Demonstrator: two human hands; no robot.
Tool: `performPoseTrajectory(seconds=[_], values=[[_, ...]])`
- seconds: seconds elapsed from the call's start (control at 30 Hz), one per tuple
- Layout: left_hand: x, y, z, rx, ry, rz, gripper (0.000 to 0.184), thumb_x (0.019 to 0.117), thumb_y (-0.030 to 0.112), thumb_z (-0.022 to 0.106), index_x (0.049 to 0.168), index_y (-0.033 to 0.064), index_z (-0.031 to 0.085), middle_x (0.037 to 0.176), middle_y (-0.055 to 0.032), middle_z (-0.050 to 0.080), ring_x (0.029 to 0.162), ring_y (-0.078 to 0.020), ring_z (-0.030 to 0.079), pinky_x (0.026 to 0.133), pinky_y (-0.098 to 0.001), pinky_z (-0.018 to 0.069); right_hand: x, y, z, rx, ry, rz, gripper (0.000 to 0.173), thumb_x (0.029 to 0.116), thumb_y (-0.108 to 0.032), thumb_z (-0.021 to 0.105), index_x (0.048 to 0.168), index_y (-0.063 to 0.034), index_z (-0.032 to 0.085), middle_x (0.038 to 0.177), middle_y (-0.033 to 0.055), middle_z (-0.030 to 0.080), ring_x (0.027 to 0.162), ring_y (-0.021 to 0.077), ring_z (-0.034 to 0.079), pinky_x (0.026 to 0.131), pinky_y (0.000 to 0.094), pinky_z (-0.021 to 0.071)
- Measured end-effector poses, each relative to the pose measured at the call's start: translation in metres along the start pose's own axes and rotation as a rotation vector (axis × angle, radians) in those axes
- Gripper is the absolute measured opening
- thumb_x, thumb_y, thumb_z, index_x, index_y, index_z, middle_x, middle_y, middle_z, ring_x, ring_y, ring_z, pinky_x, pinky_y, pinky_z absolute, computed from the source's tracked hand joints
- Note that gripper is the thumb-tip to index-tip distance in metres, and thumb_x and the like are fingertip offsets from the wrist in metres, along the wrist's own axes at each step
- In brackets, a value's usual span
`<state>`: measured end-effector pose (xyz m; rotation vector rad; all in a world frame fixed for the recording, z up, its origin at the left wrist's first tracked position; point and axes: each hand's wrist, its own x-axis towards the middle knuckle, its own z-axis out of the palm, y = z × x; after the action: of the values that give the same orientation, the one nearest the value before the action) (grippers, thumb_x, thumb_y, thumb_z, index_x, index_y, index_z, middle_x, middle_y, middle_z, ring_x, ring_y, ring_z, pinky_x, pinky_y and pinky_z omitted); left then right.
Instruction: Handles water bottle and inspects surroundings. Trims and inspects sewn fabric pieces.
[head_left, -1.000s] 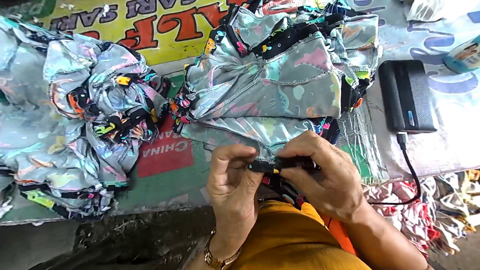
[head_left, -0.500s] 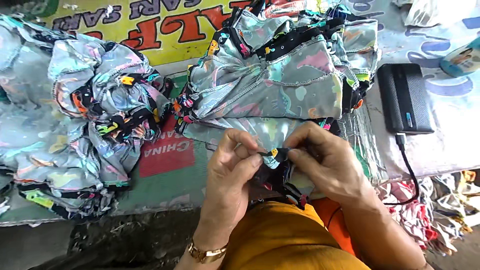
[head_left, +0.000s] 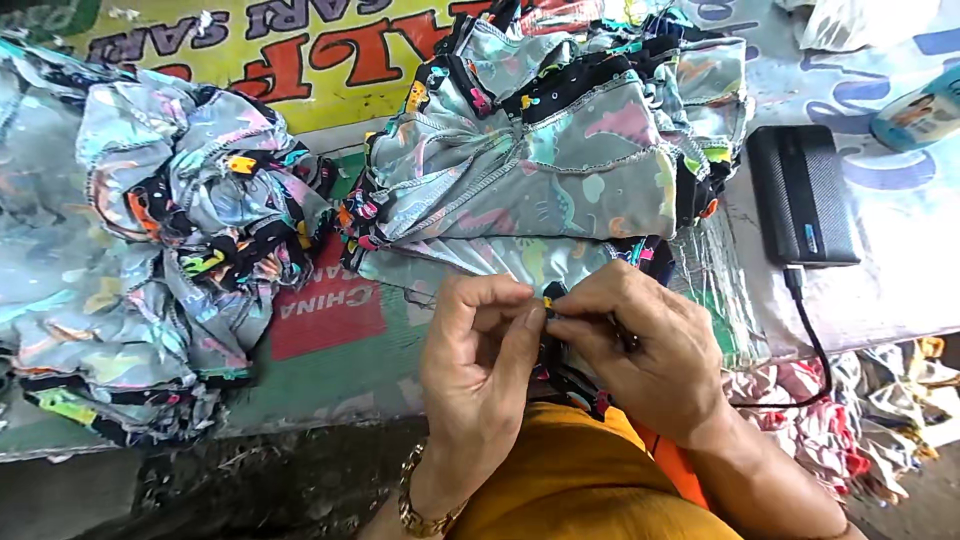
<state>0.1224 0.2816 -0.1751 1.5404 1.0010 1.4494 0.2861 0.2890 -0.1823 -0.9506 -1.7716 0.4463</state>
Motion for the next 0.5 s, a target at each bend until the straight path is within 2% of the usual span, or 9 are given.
performPoseTrajectory(seconds=[0.07,0.13,0.17,0.23,0.33,0.5], values=[[-0.001,0.001,0.0,0.076,0.005,0.03,0.017,0.099,0.005,0.063,0.114,0.0116,0.059,0.095,0.0055,0.069,0.081,-0.002,0.067,0.074,-0.0178,0.0588,0.0,0.0,0.002,-0.079,0.024,-0.037,0.005,0.0949,-0.008,0.069,0.095,-0.0027,0.069,0.086,0.0043,0.068,0.076,0.0035,0.062,0.065,0.014,0.0493],[-0.003,0.002,0.001,0.115,0.01,0.044,0.017,0.0982,0.004,0.064,0.114,0.0099,0.059,0.093,0.005,0.07,0.08,-0.0014,0.067,0.073,-0.0168,0.0584,0.0,0.0,0.004,-0.139,0.029,-0.067,0.006,0.0965,-0.009,0.065,0.095,-0.003,0.066,0.083,0.0047,0.065,0.07,0.005,0.059,0.06,0.016,0.0461],[-0.003,0.003,0.001,0.122,0.009,0.045,0.018,0.0978,0.003,0.064,0.113,0.0096,0.059,0.093,0.0052,0.07,0.08,-0.0007,0.067,0.072,-0.0159,0.0578,-0.001,0.001,0.004,-0.098,0.019,-0.055,0.006,0.0975,-0.009,0.064,0.095,-0.0031,0.064,0.082,0.0042,0.063,0.069,0.0043,0.058,0.059,0.0152,0.0455],[-0.002,0.004,0.002,0.109,0.008,0.032,0.018,0.0969,0.002,0.063,0.112,0.0102,0.058,0.093,0.0058,0.069,0.08,0.0001,0.066,0.072,-0.015,0.0569,-0.002,0.003,0.0,0.176,-0.046,0.045,0.006,0.1009,-0.009,0.059,0.098,-0.0041,0.06,0.085,0.0013,0.06,0.07,-0.0002,0.056,0.061,0.0113,0.0485],[0.0,0.003,0.001,0.02,0.011,-0.012,0.02,0.0959,0.0,0.063,0.111,0.0119,0.059,0.094,0.0055,0.068,0.079,-0.0014,0.065,0.072,-0.0169,0.0572,-0.004,0.009,-0.007,0.56,-0.121,0.196,0.009,0.1051,-0.013,0.054,0.1,-0.0066,0.058,0.083,-0.0015,0.056,0.064,-0.0015,0.05,0.055,0.0127,0.0447],[-0.001,0.002,0.001,0.039,-0.024,0.032,0.02,0.0981,0.005,0.063,0.116,0.0126,0.058,0.095,0.0062,0.068,0.08,-0.0001,0.065,0.072,-0.0154,0.056,-0.004,0.009,-0.005,0.52,-0.11,0.193,0.007,0.1033,-0.01,0.055,0.099,-0.0049,0.058,0.082,-0.0017,0.055,0.066,-0.0021,0.051,0.057,0.0115,0.045]])
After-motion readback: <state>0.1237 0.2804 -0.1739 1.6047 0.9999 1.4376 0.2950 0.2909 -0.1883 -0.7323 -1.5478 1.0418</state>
